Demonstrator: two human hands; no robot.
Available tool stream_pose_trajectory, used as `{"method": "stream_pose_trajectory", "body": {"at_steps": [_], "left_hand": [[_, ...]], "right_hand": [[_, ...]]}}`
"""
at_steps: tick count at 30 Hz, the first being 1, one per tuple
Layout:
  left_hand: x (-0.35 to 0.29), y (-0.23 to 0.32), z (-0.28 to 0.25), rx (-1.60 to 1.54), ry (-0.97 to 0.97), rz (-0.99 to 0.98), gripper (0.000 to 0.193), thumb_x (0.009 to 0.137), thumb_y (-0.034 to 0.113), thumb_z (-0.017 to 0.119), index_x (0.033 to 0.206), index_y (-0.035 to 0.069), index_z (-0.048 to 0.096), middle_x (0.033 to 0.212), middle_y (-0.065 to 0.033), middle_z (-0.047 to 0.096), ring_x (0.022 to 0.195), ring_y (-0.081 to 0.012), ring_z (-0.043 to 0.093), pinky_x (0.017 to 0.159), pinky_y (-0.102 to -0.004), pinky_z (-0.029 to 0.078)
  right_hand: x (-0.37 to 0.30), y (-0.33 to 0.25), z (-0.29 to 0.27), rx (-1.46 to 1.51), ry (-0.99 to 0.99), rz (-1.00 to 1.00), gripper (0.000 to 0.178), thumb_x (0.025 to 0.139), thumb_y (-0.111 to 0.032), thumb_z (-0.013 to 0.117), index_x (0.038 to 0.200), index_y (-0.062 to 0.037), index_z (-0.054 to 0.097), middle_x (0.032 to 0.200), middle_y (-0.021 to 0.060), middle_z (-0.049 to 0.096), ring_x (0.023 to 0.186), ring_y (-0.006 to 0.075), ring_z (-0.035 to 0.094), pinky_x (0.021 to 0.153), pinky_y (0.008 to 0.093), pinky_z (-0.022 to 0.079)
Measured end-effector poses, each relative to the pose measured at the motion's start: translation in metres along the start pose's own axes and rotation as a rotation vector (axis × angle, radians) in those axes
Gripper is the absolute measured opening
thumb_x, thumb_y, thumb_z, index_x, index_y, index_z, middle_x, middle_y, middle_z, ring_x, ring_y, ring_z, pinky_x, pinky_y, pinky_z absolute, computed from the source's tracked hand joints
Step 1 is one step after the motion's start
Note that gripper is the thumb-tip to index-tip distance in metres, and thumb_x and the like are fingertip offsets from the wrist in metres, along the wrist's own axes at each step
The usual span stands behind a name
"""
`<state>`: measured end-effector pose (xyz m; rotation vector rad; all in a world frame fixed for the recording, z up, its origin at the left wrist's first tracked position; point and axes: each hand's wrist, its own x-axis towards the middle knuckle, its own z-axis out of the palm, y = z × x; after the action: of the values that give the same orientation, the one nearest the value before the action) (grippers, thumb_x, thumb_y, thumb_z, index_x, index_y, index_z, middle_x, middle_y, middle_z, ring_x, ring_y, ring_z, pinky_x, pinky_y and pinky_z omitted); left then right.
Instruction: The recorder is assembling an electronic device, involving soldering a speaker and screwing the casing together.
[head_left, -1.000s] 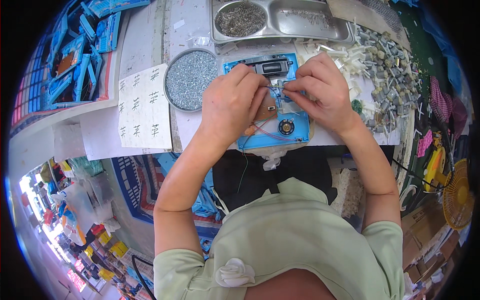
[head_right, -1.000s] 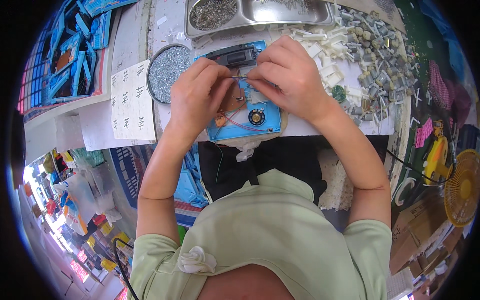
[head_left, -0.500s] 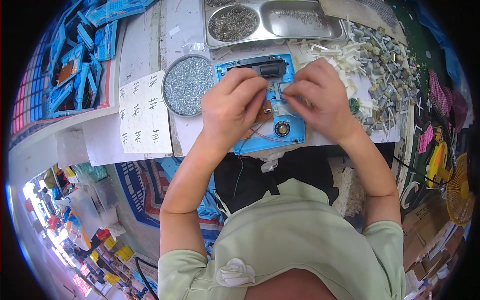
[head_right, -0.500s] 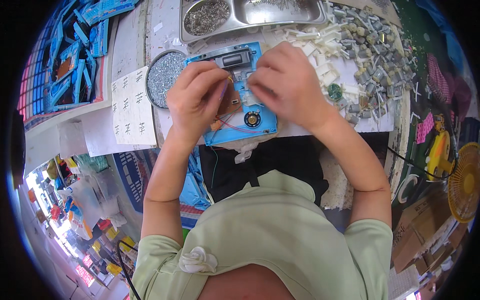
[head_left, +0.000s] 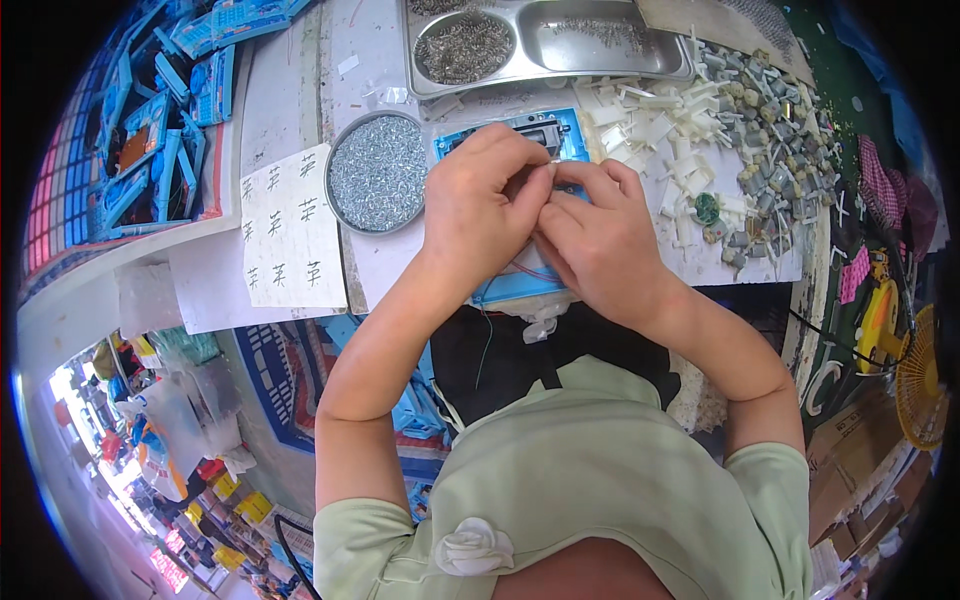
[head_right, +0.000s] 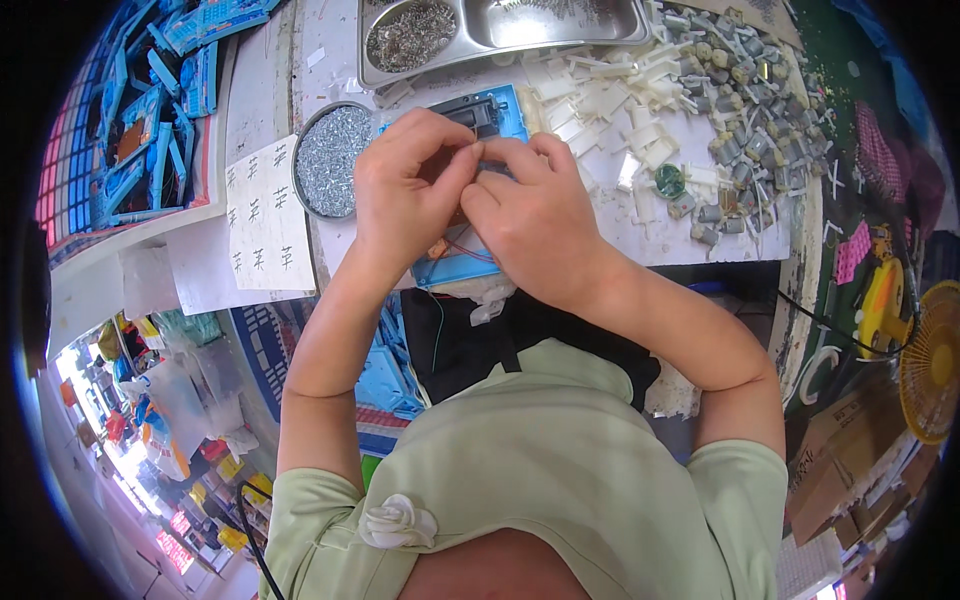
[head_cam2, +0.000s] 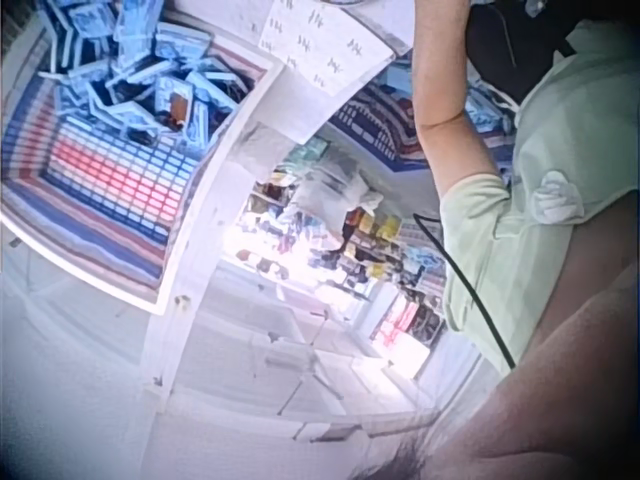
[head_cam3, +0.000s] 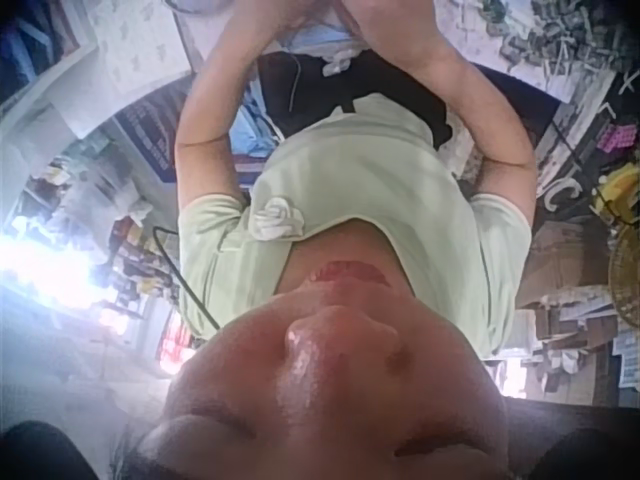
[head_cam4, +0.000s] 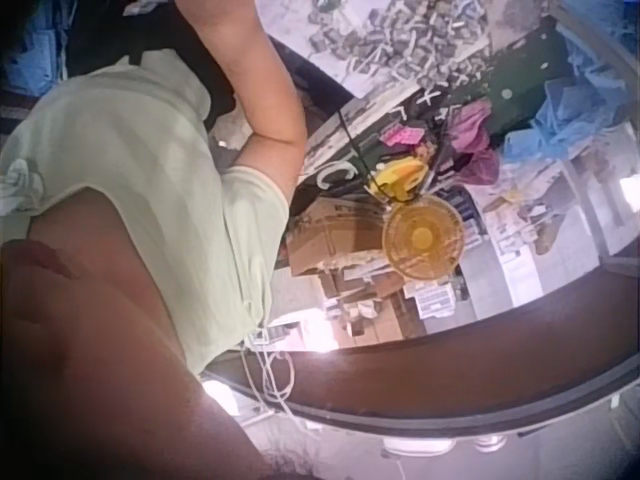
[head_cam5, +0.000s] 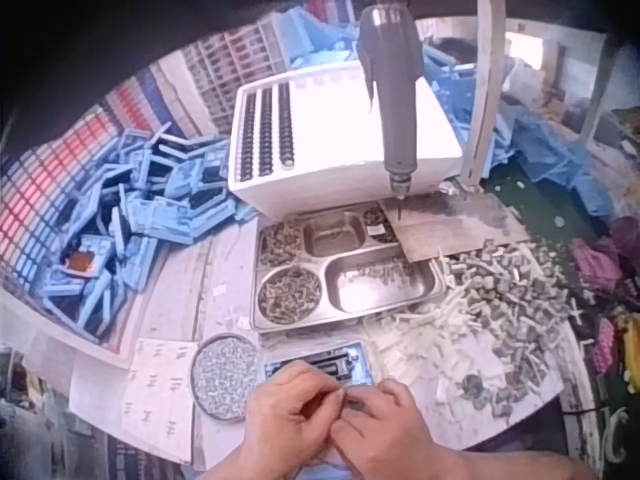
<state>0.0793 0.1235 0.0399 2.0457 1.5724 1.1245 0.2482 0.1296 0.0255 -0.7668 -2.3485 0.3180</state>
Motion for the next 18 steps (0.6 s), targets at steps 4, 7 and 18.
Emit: {"method": "stream_pose_trajectory", "body": {"at_steps": [4, 7, 18], "left_hand": [[0.001, 0.000, 0.003, -0.010, 0.095, 0.123, 0.008, 0.080, 0.001, 0.073, 0.087, 0.005, 0.071, 0.083, -0.0094, 0.067, 0.071, -0.0273, 0.066, 0.060, -0.0337, 0.052], [-0.005, 0.005, 0.003, -0.151, 0.031, -0.144, 0.008, 0.081, 0.001, 0.073, 0.088, 0.005, 0.071, 0.082, -0.0097, 0.067, 0.071, -0.0268, 0.066, 0.059, -0.0331, 0.052], [-0.001, 0.002, 0.009, -0.016, 0.019, 0.066, 0.010, 0.082, 0.001, 0.074, 0.091, 0.003, 0.072, 0.081, -0.0094, 0.067, 0.067, -0.0221, 0.065, 0.059, -0.0299, 0.051]], "right_hand": [[0.001, -0.003, -0.004, -0.043, -0.032, 0.000, 0.008, 0.080, -0.015, 0.064, 0.085, -0.0081, 0.064, 0.091, 0.0032, 0.067, 0.109, 0.0245, 0.058, 0.092, 0.0439, 0.040], [0.001, -0.003, -0.012, 0.006, -0.064, 0.019, 0.011, 0.077, -0.013, 0.068, 0.087, -0.0089, 0.065, 0.095, 0.0042, 0.067, 0.110, 0.0254, 0.057, 0.092, 0.0444, 0.040], [-0.141, 0.086, -0.168, 0.101, 0.605, 0.995, 0.020, 0.097, -0.007, 0.063, 0.115, 0.0017, 0.066, 0.114, 0.0084, 0.070, 0.106, 0.0200, 0.064, 0.097, 0.0312, 0.047]]}}
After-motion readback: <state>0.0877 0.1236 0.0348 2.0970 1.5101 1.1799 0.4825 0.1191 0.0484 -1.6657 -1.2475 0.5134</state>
